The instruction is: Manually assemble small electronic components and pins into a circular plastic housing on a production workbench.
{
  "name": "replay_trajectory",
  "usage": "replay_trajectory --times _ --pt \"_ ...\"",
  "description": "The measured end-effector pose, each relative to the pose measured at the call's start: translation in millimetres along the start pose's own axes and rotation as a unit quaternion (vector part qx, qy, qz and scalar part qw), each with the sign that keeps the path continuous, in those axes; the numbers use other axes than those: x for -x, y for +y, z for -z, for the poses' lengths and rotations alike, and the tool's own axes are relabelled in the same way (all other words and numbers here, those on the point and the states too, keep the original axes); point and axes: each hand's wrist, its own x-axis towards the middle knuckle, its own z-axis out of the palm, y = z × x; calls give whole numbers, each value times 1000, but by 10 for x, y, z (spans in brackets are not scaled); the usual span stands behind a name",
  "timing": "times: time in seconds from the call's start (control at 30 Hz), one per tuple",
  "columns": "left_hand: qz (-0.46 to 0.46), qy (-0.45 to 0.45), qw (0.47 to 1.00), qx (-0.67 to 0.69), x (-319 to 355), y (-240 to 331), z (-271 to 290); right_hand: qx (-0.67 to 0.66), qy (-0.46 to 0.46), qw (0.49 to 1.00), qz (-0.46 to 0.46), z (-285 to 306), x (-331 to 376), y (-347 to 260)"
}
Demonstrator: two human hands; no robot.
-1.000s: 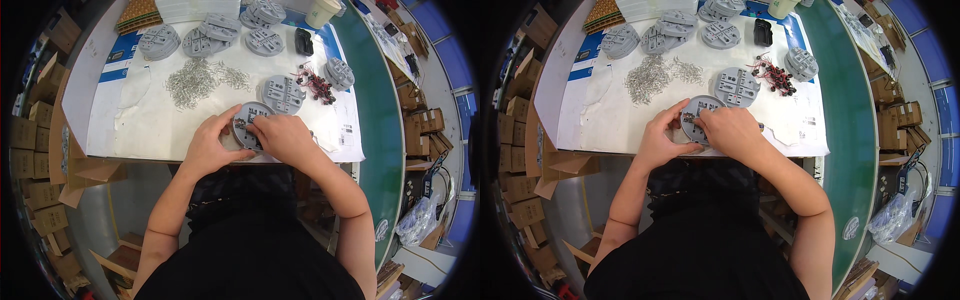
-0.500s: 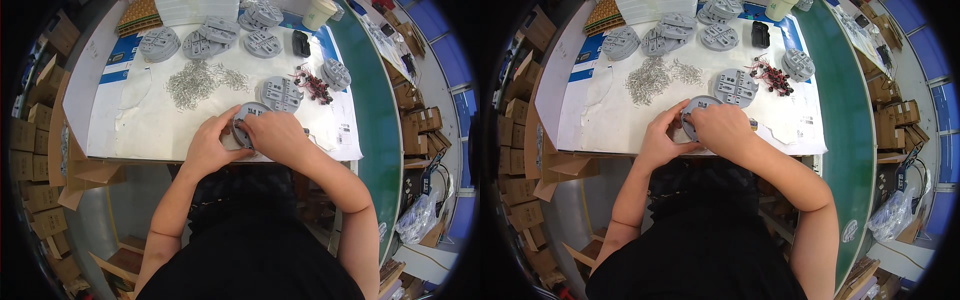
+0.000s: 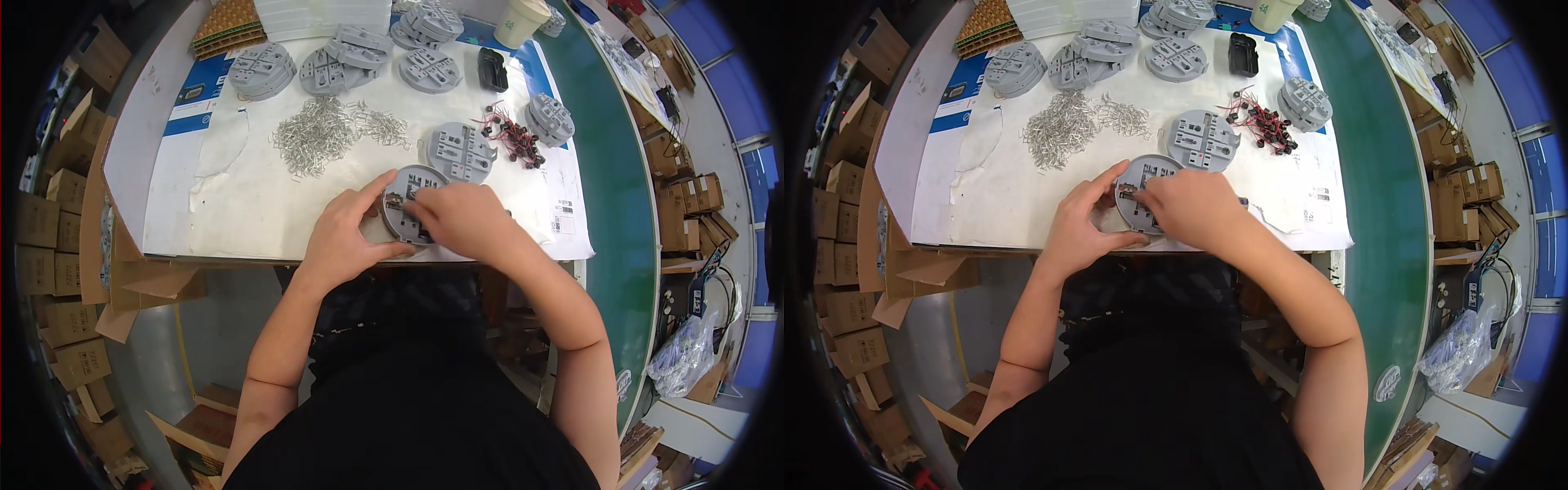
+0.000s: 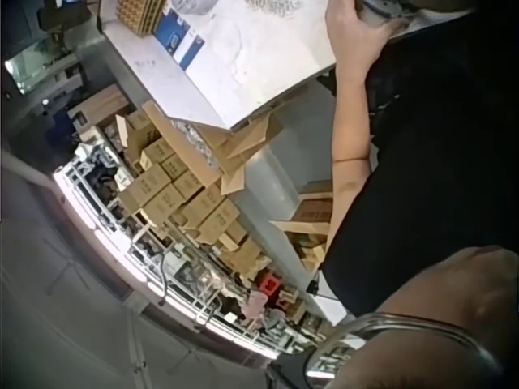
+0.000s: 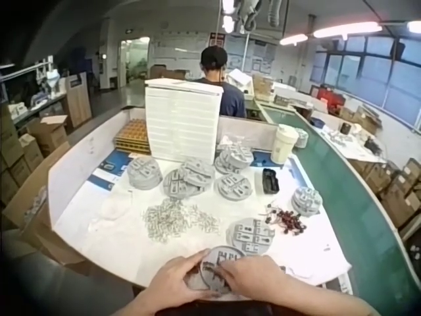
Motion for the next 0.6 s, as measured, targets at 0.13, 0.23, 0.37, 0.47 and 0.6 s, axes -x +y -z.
replay_trajectory --times 0.13,0.23,0.37,0.47,0.6 --pt "8 -17 1000 25 -6 -64 41 -92 75 992 29 -3 206 54" --pt "11 -12 993 119 -71 -139 -3 -70 170 981 68 -109 349 -41" --pt "28 135 979 151 -41 -14 -118 27 303 947 105 -112 352 -56" --pt "-30 170 978 113 -139 85 -66 -60 435 898 29 -8 384 173" --pt "-36 147 988 5 -173 -57 -14 -237 598 744 -181 647 787 2025"
